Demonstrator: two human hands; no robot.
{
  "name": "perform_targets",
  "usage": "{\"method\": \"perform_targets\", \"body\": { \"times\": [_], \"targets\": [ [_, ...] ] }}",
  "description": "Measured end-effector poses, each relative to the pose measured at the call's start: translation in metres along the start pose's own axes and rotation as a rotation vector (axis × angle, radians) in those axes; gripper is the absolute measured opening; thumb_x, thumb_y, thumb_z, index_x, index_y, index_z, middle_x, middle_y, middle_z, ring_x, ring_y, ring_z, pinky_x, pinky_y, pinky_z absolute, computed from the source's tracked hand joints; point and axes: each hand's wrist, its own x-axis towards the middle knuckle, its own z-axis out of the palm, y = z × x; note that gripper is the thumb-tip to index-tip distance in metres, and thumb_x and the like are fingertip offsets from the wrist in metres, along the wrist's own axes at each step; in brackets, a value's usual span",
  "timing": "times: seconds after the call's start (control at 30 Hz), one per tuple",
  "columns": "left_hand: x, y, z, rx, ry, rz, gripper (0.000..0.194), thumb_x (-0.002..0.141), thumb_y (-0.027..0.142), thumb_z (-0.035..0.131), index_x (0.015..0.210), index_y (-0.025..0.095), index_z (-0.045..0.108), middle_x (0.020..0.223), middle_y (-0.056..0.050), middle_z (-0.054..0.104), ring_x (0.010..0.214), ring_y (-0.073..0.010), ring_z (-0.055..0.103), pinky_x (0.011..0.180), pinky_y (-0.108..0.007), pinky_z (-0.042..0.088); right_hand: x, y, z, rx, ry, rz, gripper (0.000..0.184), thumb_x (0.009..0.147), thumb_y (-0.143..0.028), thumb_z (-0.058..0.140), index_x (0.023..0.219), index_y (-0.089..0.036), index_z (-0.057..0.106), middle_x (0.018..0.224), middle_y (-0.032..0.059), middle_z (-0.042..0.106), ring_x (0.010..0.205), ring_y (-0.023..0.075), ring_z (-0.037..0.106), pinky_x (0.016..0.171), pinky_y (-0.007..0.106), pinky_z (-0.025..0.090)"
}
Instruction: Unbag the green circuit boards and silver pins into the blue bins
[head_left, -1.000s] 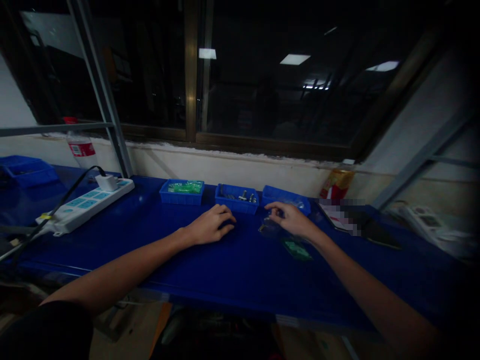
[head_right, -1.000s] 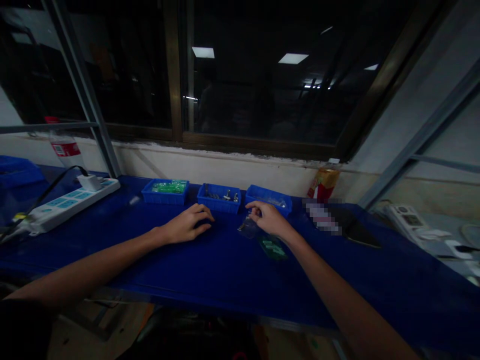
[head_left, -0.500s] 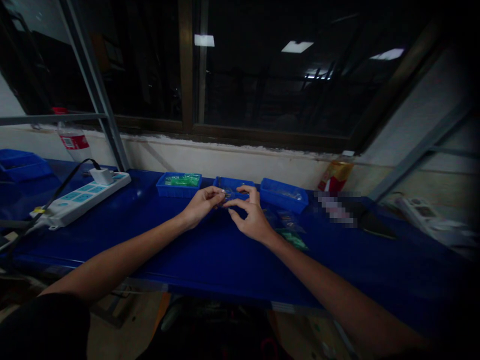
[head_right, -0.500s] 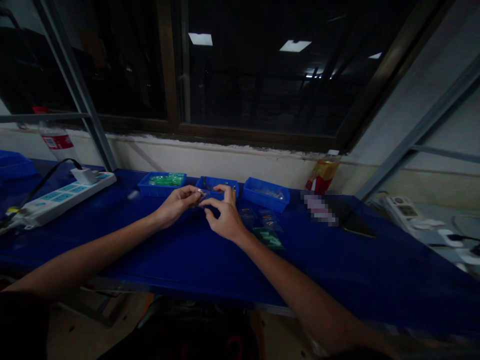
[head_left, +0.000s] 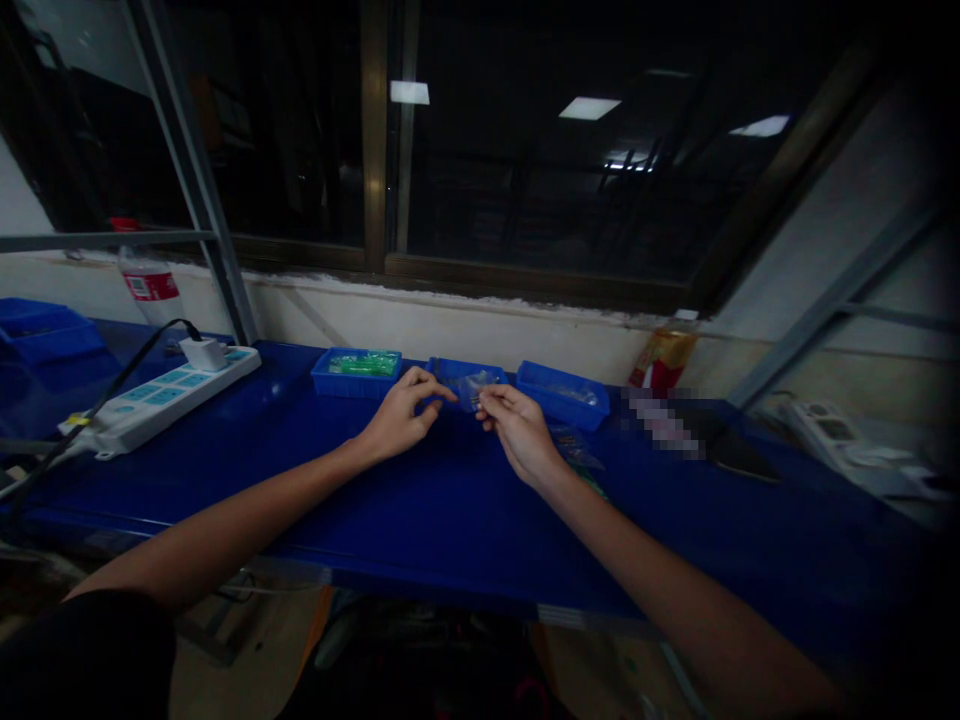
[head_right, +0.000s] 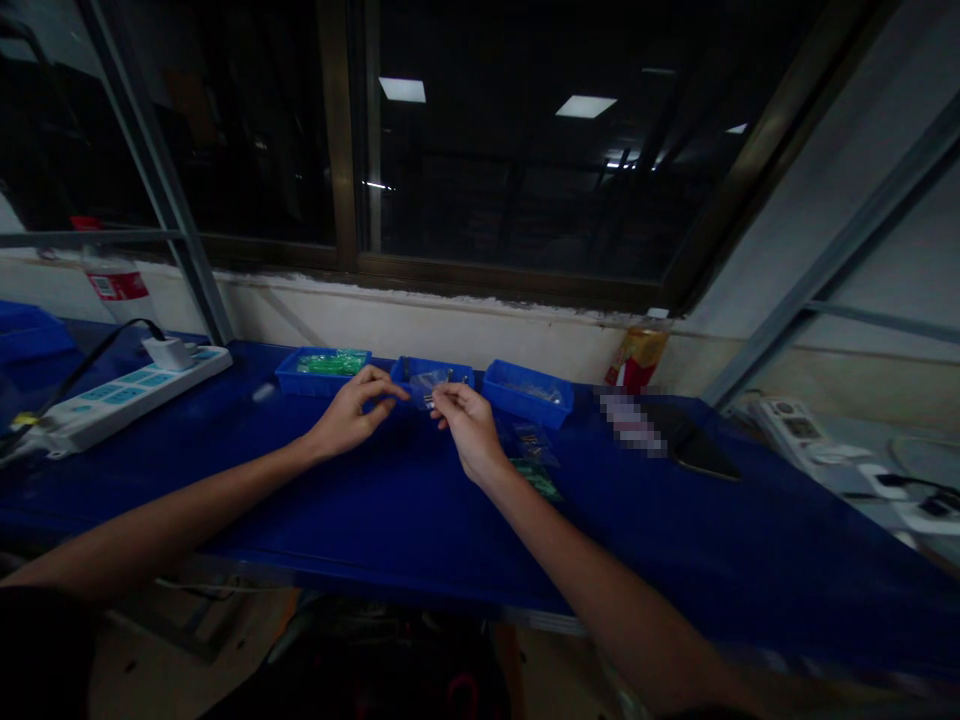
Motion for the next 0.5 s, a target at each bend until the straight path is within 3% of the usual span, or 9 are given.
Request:
{"method": "perform_targets", "body": {
  "times": [0.13,0.23,0.33,0.5],
  "targets": [
    [0.0022,0.001,0.0,-0.29,-0.138,-0.236,0.022,0.082,0.029,0.047,0.091,0.013,0.059,0.082,-0.004,0.059,0.074,-0.014,0.054,0.069,-0.027,0.042,-0.0004,-0.0016,0.001,0.017,-0.012,-0.012,0.021,0.063,-0.027,0.065,0.08,-0.018,0.056,0.069,-0.0012,0.056,0.061,0.0105,0.054,0.051,0.022,0.037],
    [0.0014,-0.0001,0.0044,-0.356,-0.11,-0.311,0.027,0.078,0.033,0.053,0.096,0.013,0.054,0.075,-0.002,0.057,0.065,-0.0115,0.051,0.063,-0.025,0.041,-0.0026,-0.0005,0.0039,0.007,-0.033,-0.009,0.024,0.061,-0.024,0.066,0.081,-0.017,0.057,0.069,-0.001,0.057,0.061,0.0107,0.054,0.053,0.023,0.039],
    [0.0007,-0.0012,0.0058,-0.331,-0.048,-0.297,0.034,0.075,0.031,0.058,0.103,0.014,0.049,0.072,0.0,0.055,0.064,-0.0106,0.05,0.062,-0.024,0.04,-0.0047,-0.0001,0.0062,-0.008,-0.061,-0.005,0.024,0.059,-0.023,0.067,0.08,-0.017,0.058,0.067,-0.0013,0.057,0.059,0.0108,0.054,0.055,0.024,0.04],
    [0.0014,0.0002,0.002,-0.276,-0.144,-0.22,0.018,0.078,0.03,0.052,0.079,0.013,0.057,0.076,-0.003,0.059,0.071,-0.0125,0.052,0.067,-0.025,0.04,-0.0093,-0.0027,0.0092,-0.041,-0.093,-0.014,0.021,0.059,-0.022,0.067,0.079,-0.017,0.06,0.065,-0.0014,0.057,0.059,0.0107,0.053,0.06,0.026,0.042]
  ]
}}
